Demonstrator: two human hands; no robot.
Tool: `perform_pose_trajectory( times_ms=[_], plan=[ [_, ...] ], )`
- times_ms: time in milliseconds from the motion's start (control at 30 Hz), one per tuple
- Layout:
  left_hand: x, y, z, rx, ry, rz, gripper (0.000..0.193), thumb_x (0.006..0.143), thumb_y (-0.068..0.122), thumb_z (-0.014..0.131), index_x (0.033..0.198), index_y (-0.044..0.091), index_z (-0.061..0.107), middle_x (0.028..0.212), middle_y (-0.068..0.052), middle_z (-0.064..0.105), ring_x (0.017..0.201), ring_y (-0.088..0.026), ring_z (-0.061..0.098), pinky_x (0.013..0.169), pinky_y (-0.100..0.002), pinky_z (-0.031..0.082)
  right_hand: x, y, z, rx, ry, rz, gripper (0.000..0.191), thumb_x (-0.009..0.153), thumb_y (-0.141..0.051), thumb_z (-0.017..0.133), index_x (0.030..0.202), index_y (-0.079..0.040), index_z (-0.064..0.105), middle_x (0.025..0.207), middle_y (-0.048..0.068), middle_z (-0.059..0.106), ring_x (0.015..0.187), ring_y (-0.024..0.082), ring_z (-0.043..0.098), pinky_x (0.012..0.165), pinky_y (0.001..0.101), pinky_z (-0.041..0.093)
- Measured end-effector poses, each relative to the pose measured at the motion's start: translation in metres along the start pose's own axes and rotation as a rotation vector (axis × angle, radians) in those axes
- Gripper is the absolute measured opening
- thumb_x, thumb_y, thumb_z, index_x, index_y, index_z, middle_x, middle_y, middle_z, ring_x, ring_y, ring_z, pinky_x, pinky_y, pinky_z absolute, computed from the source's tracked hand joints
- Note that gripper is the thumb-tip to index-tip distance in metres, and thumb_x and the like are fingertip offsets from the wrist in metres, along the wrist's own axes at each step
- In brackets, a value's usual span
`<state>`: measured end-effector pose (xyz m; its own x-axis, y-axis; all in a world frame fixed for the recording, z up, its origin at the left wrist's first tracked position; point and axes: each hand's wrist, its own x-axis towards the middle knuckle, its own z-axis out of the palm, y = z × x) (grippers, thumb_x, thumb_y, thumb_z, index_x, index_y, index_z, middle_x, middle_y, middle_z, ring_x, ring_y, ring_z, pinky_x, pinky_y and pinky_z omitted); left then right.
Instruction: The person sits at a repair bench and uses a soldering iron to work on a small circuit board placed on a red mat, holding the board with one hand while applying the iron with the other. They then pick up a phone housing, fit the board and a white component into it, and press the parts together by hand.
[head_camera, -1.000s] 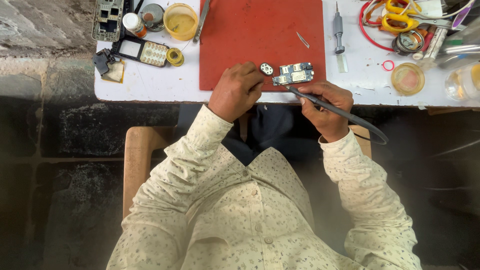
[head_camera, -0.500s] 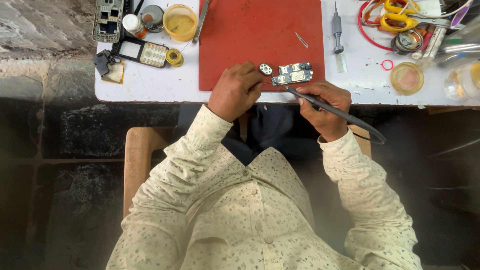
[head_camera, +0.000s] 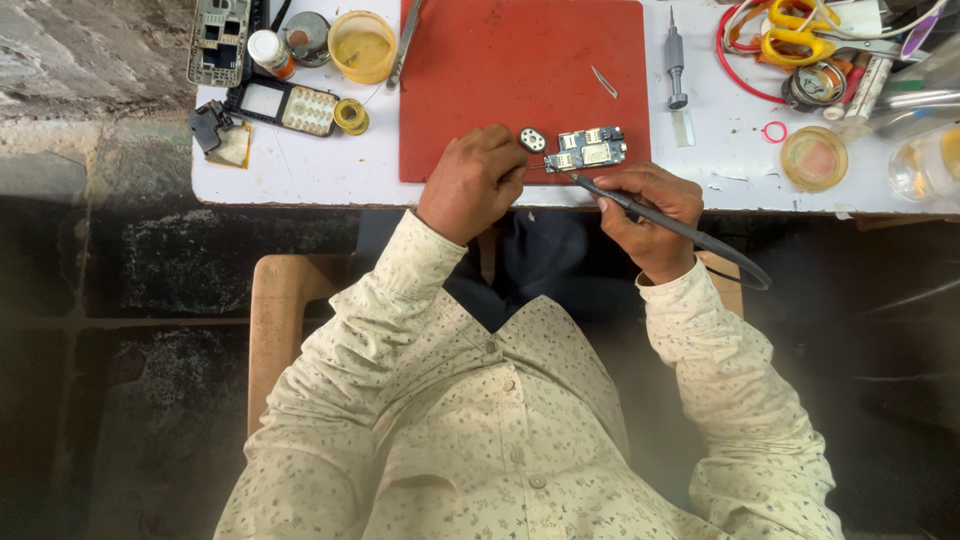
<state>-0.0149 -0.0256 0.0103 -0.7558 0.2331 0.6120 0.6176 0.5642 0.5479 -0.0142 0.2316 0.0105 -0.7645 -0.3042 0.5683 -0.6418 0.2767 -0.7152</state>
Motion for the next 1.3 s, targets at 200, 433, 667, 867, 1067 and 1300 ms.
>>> perform_pose_trajectory(
  times_ms=[200,433,667,867,1067,1300],
  plan=[
    [-0.0004,-0.0004,0.0011,0.003,-0.005,-0.014,0.004,0.086,0.004,0.07,0.09,0.003,0.069,0.091,-0.008,0.061,0.083,-0.03,0.061,0.073,-0.043,0.047,0.0004,0.0009,0.001,-0.002,0.004,0.005,0.019,0.085,0.006,0.074,0.103,0.003,0.074,0.092,0.012,0.074,0.071,0.012,0.065,0.063,0.0216,0.049],
    [-0.0005,-0.0013,0.0015,0.002,0.002,-0.007,0.005,0.086,0.004,0.07,0.09,0.003,0.069,0.092,-0.008,0.061,0.083,-0.03,0.061,0.073,-0.043,0.047,-0.0001,-0.0034,0.0006,0.007,0.003,0.016,0.019,0.086,0.008,0.073,0.104,0.003,0.073,0.093,0.012,0.072,0.075,0.012,0.065,0.065,0.0215,0.049],
    [-0.0004,-0.0019,0.0024,0.002,-0.005,-0.009,0.005,0.086,0.004,0.07,0.09,0.003,0.069,0.092,-0.008,0.061,0.083,-0.03,0.061,0.073,-0.043,0.048,-0.0006,-0.0032,0.0006,-0.01,0.009,0.032,0.019,0.086,0.008,0.073,0.104,0.003,0.073,0.09,0.011,0.072,0.072,0.011,0.063,0.064,0.0211,0.048],
    [-0.0007,-0.0021,0.0016,-0.006,-0.004,-0.01,0.005,0.086,0.004,0.07,0.091,0.003,0.069,0.092,-0.008,0.061,0.084,-0.031,0.061,0.074,-0.043,0.047,-0.0007,-0.0014,0.001,0.031,-0.002,0.024,0.02,0.086,0.008,0.073,0.105,0.002,0.073,0.094,0.012,0.073,0.076,0.012,0.067,0.065,0.021,0.05],
    [-0.0003,-0.0016,0.0019,0.002,0.004,-0.006,0.005,0.086,0.005,0.07,0.09,0.003,0.068,0.092,-0.009,0.061,0.084,-0.031,0.061,0.074,-0.044,0.048,-0.0004,-0.0015,0.0006,0.003,0.0,0.004,0.019,0.086,0.008,0.073,0.104,0.003,0.073,0.094,0.012,0.073,0.075,0.012,0.066,0.064,0.0212,0.049],
    [-0.0007,-0.0022,0.0022,-0.002,-0.002,-0.015,0.004,0.086,0.005,0.07,0.09,0.003,0.069,0.091,-0.009,0.062,0.084,-0.031,0.061,0.074,-0.044,0.048,-0.0007,-0.0005,0.0017,-0.009,0.014,0.011,0.018,0.086,0.008,0.074,0.103,0.003,0.074,0.091,0.011,0.073,0.072,0.012,0.065,0.064,0.0213,0.049]
  ],
)
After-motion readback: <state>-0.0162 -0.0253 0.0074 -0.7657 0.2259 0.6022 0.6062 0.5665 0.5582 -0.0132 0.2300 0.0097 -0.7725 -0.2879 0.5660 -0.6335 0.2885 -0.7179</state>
